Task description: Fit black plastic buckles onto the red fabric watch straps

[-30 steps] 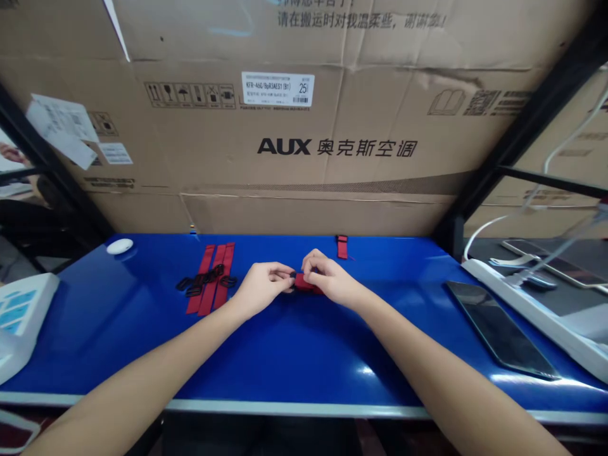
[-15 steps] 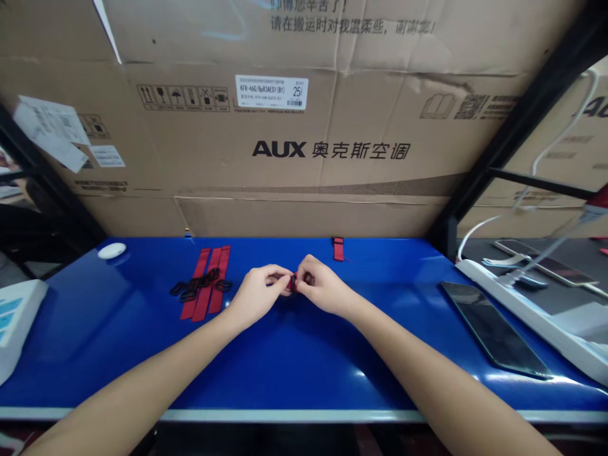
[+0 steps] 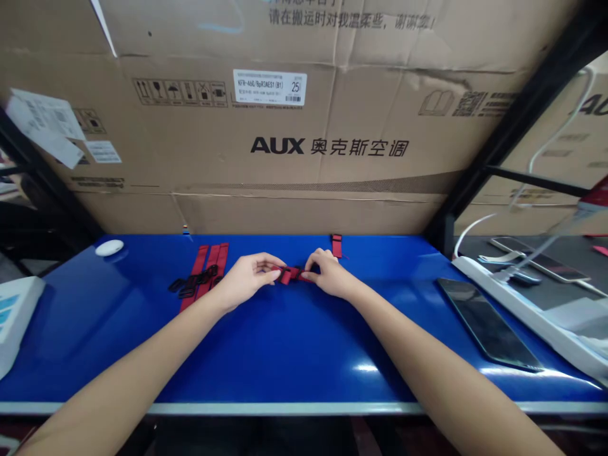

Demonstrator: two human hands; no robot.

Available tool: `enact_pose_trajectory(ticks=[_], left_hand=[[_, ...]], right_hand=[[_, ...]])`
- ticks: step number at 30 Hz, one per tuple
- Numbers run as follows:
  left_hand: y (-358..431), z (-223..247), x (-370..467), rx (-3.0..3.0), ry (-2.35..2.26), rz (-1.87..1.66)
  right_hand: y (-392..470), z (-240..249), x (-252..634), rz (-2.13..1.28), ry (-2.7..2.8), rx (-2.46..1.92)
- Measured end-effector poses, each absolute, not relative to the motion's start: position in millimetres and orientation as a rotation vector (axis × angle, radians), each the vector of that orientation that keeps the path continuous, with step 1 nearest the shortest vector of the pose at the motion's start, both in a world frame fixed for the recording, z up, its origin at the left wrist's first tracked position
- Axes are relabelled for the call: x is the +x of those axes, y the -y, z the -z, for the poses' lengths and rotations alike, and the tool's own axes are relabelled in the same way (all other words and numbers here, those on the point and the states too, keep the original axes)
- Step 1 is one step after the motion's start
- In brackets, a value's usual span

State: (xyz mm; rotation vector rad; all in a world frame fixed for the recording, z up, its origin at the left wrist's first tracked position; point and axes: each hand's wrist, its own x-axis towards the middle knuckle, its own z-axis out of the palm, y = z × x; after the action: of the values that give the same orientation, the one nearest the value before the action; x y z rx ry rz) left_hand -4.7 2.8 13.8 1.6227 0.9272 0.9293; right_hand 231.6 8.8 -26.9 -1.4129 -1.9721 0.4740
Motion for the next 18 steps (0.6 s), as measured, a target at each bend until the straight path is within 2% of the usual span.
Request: enact_pose_trajectory(ticks=[5,13,15,18], left_hand=[[-27.3,-11.7,-28.2,1.488,-1.317,-1.152],[-5.2,-20.3,-2.8,1.214,-0.78,-1.194],[1.1,-19.8,5.5,1.208,-0.732,-1.239],[7.3,-16.7,14.2,1.188,-0.719,-1.262]], right_hand=[[-9.2,18.5,238.7,-0.678,1.783,-1.374],[19.4,-7.8,212.1,-1.437,1.549,-0.862],[22.3,-6.8,205.9,-1.382,1.577,-0.894],[22.8,-4.3,200.3,-1.121,1.685,-1.0]])
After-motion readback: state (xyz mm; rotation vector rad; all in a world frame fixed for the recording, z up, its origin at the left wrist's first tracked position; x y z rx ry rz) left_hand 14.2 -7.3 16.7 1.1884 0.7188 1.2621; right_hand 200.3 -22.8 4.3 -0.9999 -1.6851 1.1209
